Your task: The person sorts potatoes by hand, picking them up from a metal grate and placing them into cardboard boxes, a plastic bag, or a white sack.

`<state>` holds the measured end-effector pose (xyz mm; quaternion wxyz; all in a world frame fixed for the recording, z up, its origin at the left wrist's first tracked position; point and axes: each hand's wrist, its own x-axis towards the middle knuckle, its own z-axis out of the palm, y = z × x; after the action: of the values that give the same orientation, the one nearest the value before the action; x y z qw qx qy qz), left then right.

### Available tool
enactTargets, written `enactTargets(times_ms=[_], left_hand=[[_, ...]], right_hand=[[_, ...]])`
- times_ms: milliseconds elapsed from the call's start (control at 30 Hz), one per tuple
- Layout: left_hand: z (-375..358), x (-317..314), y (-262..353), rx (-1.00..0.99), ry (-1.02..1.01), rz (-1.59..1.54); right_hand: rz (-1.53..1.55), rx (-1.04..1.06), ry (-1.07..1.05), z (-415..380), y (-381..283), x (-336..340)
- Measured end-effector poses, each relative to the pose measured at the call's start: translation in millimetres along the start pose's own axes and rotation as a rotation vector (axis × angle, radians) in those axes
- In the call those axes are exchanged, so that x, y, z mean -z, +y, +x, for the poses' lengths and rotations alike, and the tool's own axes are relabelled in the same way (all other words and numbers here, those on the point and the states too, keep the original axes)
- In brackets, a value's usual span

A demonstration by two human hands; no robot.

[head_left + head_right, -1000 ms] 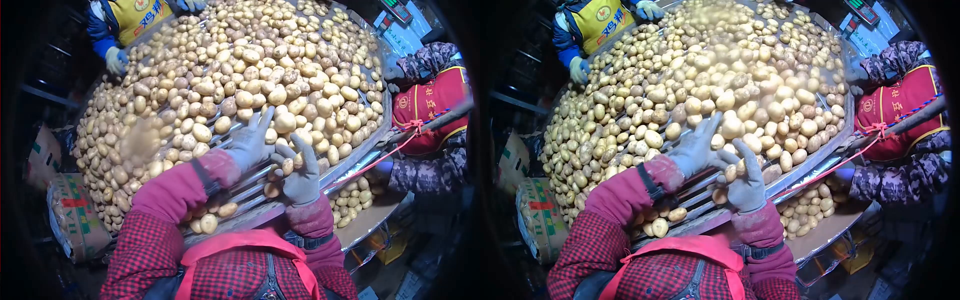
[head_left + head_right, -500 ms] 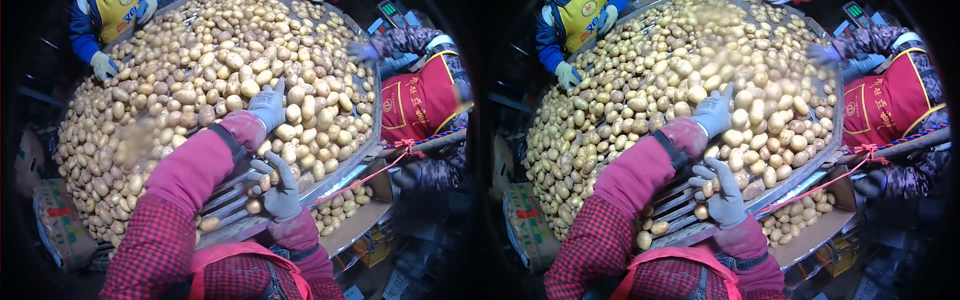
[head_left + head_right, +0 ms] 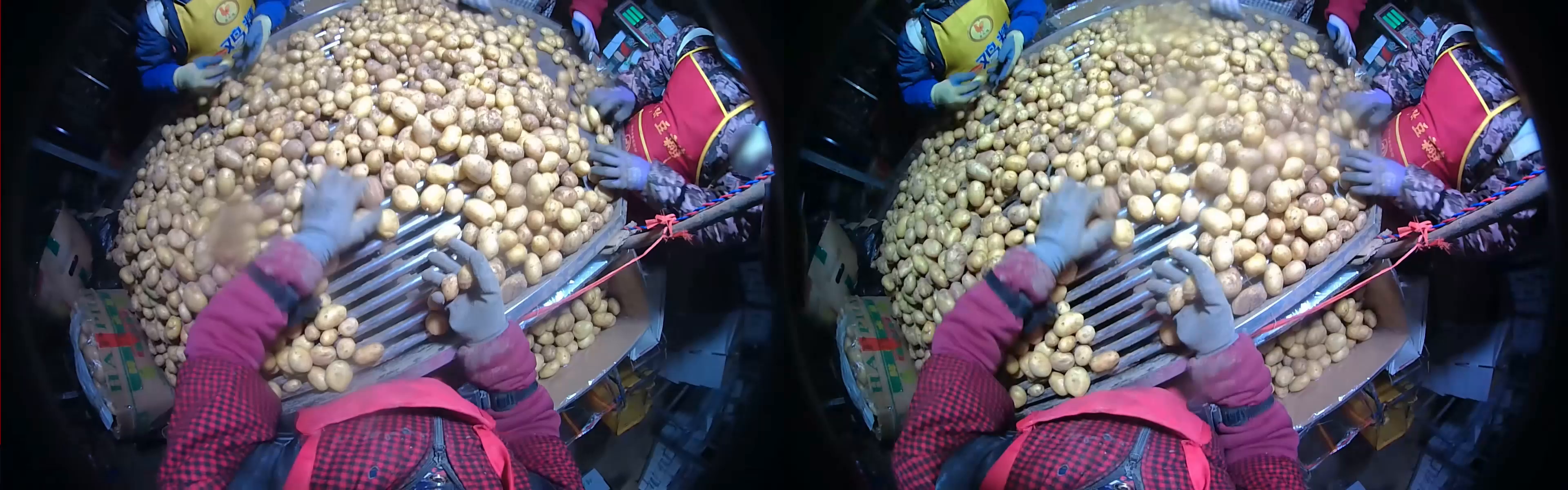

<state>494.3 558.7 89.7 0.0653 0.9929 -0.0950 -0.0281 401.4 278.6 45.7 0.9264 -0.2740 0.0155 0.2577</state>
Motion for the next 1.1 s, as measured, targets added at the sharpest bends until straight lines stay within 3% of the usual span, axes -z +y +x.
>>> enactTargets(times_ms=[33, 67, 167, 200, 267, 367, 433, 500, 533, 600, 633, 733, 900, 967, 1033, 1100], left_hand=[[-19, -12, 9, -0.08, 0.15, 0.022], [-24, -11, 19, -0.223, 0.233, -0.086], [-50, 1, 55, -0.253, -0.044, 0.049], [-48, 1, 50, -0.249, -0.043, 0.054], [-37, 7, 33, -0.311, -0.011, -0.442], [28, 14, -15, -0.161, 0.332, -0.209], [70, 12, -36, -0.097, 0.154, -0.028], [107, -8, -45, -0.091, -0.06, 0.126], [121, -9, -42, -0.065, -0.124, 0.141], [132, 6, -34, 0.018, -0.277, 0.106], [134, 8, -36, 0.058, -0.319, 0.076], [126, 13, -43, 0.017, -0.349, 0.118], [96, 15, -46, 0.086, -0.431, 0.071], [81, 12, -39, 0.106, -0.287, 0.103], [61, 35, -27, 0.358, -0.313, -0.278], [27, 33, -21, 0.198, -0.201, -0.487]], right_hand=[[0.101, -0.052, 0.018, -1, -9, -14], [-0.15, 0.062, -0.034, -1, -11, -32], [-0.206, 0.159, -0.063, 20, -23, -65], [-0.23, 0.144, 0.037, 32, -19, -64], [0.122, -0.03, 0.061, 54, -16, -54], [0.2, -0.062, 0.081, 69, 16, -43], [-0.102, -0.047, 0.15, 64, 20, -51], [-0.171, 0.199, -0.318, 70, 37, -6], [-0.176, 0.204, -0.304, 73, 29, -8], [-0.03, -0.252, -0.039, 74, 18, -26], [-0.03, -0.254, -0.037, 73, 15, -29], [-0.006, -0.351, -0.139, 75, 11, -26], [0.047, -0.323, -0.09, 77, 13, -25], [0.106, -0.304, -0.057, 75, 12, -32], [0.072, -0.295, -0.096, 78, 13, -25], [0.063, -0.298, -0.089, 76, 9, -32]])
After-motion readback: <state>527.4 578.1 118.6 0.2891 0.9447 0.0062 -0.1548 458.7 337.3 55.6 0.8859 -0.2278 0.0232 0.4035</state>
